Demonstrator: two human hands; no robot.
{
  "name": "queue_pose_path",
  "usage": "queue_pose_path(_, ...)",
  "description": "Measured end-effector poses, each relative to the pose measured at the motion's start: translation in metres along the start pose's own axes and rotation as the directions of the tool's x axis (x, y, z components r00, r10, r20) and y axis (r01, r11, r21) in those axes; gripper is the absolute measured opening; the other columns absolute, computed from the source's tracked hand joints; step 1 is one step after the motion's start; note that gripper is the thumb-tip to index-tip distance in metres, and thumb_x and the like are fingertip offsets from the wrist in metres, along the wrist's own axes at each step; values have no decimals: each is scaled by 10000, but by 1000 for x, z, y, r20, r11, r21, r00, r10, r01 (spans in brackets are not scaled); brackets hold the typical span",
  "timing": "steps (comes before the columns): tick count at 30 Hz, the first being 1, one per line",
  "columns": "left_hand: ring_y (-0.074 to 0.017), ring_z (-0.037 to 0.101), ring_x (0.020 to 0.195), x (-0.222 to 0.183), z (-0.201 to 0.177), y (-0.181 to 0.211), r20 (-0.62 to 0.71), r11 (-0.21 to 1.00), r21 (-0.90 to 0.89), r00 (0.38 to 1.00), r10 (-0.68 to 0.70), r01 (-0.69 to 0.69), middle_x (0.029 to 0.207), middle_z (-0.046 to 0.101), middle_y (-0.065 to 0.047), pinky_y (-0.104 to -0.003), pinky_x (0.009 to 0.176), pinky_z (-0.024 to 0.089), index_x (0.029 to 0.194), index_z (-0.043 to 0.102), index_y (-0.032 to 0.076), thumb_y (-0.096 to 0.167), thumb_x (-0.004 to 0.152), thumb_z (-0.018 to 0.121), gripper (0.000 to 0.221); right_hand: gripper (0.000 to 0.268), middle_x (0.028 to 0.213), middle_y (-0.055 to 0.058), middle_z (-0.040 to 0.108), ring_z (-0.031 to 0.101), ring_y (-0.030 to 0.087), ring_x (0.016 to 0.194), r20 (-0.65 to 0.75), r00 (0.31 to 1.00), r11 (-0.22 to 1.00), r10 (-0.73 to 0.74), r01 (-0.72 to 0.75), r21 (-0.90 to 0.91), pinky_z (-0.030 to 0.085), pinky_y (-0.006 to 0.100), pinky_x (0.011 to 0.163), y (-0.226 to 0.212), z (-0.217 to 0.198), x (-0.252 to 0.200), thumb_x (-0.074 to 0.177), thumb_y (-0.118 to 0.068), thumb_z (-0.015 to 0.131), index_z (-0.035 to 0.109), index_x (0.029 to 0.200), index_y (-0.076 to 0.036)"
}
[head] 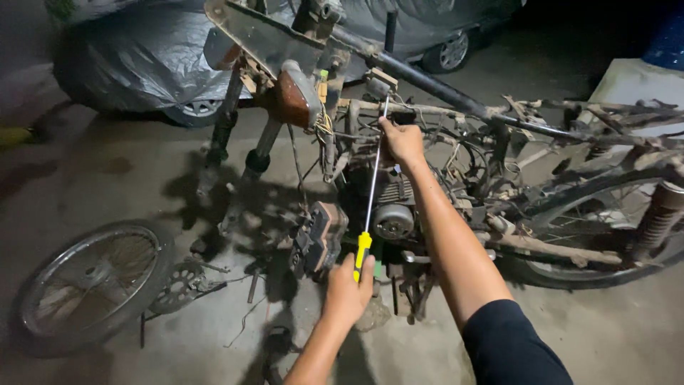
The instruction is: Repair or disassemble a motorcycle frame using a screwdriver and scissors to manage wires and components
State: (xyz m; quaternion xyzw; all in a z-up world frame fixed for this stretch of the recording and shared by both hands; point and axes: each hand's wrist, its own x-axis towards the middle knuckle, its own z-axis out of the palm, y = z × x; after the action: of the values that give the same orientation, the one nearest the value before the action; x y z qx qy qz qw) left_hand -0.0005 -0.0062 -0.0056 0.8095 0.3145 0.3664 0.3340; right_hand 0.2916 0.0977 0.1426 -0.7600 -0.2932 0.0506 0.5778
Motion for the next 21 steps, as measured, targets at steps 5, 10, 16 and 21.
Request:
queue_pose_path(5, -394, 612, 580, 2, -17, 20, 136, 992, 6, 982, -129, 130, 649, 622, -160, -487, 546, 399, 944, 614, 83, 498, 1007, 511, 432, 302, 591, -26, 513, 426, 97, 518, 1, 991, 928, -131, 122, 352, 348, 289, 467, -12, -3, 37, 905, -340, 782, 649, 706, -158)
queue_pose_path(10, -373, 598, 567, 7, -18, 22, 156, 985, 38, 972, -174, 170, 659, 617, -160, -478, 541, 395, 985, 625, 75, 503, 1006, 518, 442, 115, 629, -9, 604, 492, 99, 473, 2, 995, 882, -98, 86, 463, 393, 278, 400, -7, 11, 75, 888, -237, 794, 792, 863, -125)
queue_pose_path(16, -221, 559, 503, 11, -25, 23, 237, 976, 40, 946, -219, 216, 666, 603, -80, -404, 473, 387, 1148, 623, 49, 512, 1024, 464, 505, 145, 861, -39, 761, 652, 64, 784, -64, 990, 909, -125, 140, 392, 508, 225, 726, -13, 7, 59, 878, -286, 778, 812, 913, -150)
queue_pose_path(21, -289, 611, 553, 11, -22, 22, 243, 971, 73, 940, -241, 230, 733, 642, -151, -450, 507, 426, 1306, 567, 17, 553, 1008, 445, 625, 147, 808, 40, 783, 711, 91, 702, -1, 983, 828, -183, 155, 539, 577, 218, 681, -1, 10, 70, 896, -223, 795, 792, 973, -98)
